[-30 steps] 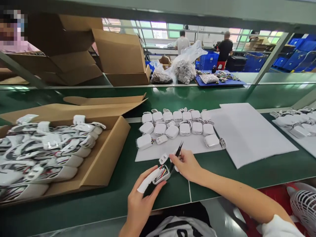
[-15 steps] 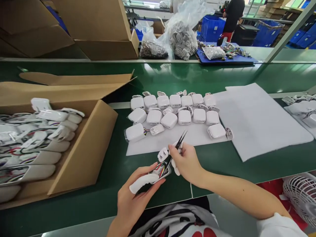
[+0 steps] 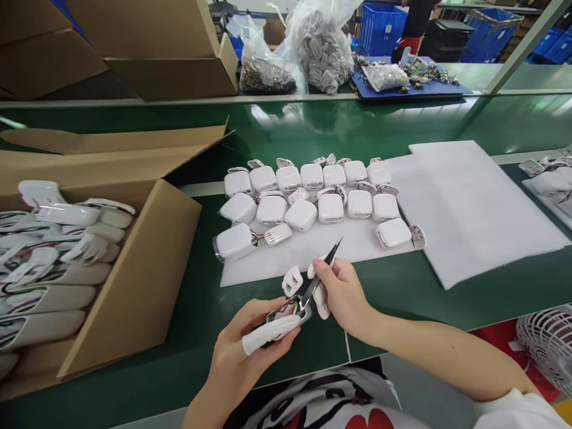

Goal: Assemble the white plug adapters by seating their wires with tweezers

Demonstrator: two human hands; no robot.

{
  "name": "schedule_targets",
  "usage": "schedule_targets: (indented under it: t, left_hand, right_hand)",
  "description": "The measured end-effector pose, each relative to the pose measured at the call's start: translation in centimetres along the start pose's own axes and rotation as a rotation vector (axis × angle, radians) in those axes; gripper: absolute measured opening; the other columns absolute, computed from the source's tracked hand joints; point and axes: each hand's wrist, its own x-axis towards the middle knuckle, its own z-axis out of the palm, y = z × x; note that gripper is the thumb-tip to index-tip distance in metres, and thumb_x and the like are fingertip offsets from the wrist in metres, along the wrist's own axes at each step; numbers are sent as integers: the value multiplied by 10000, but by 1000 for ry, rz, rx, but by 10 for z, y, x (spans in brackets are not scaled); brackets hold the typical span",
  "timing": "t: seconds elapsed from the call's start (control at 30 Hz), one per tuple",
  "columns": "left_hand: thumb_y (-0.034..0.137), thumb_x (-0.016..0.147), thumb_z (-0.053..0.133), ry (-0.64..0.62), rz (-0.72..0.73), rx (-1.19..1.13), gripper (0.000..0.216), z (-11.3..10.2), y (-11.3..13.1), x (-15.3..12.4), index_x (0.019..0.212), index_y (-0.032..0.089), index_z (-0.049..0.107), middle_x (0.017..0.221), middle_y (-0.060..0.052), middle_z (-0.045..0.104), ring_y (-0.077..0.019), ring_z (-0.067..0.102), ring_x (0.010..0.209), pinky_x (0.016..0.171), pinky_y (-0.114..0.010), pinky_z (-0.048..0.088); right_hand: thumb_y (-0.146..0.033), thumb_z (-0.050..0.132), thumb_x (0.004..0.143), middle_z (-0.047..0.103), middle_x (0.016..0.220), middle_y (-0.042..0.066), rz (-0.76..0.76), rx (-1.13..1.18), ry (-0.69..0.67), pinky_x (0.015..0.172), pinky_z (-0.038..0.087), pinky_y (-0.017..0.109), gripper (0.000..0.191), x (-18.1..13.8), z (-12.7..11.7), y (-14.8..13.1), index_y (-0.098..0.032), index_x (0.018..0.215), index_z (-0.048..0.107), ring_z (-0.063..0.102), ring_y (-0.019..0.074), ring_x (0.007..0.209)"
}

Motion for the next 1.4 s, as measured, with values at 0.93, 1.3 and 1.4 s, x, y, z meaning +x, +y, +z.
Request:
schedule_targets:
  t: [0.93,1.3,1.4]
  left_hand:
    - [132,831,522,74,157,351,247,15,12,-11,1018,232,648,1029,-77,629,-153,482,691,566,-244,461]
    - [51,731,627,250,102,740,325,40,53,-21,1034,167,650,1089,-140,638,-185,536,766,531,-244,422]
    - [65,735,629,279,74,753,263,43,52,-20,978,160,660,1096,-132,636,-176,531,747,492,-236,391]
  right_hand:
    - [-153,396,897,392,452,-53,-895,-915,-68,402,283,206,287,-28,-4,-25,-217,617,401,343,79,386]
    - [-35,437,855,500,522,-13,-1208,-985,-129,427,409,249,186,-29,-11,-14,-187,755,478,424,120,446]
    - [-58,451,868,464,491,-23,-1320,-1046,-191,419,385,272,171,-26,-12,-13,-185,756,471,378,120,425]
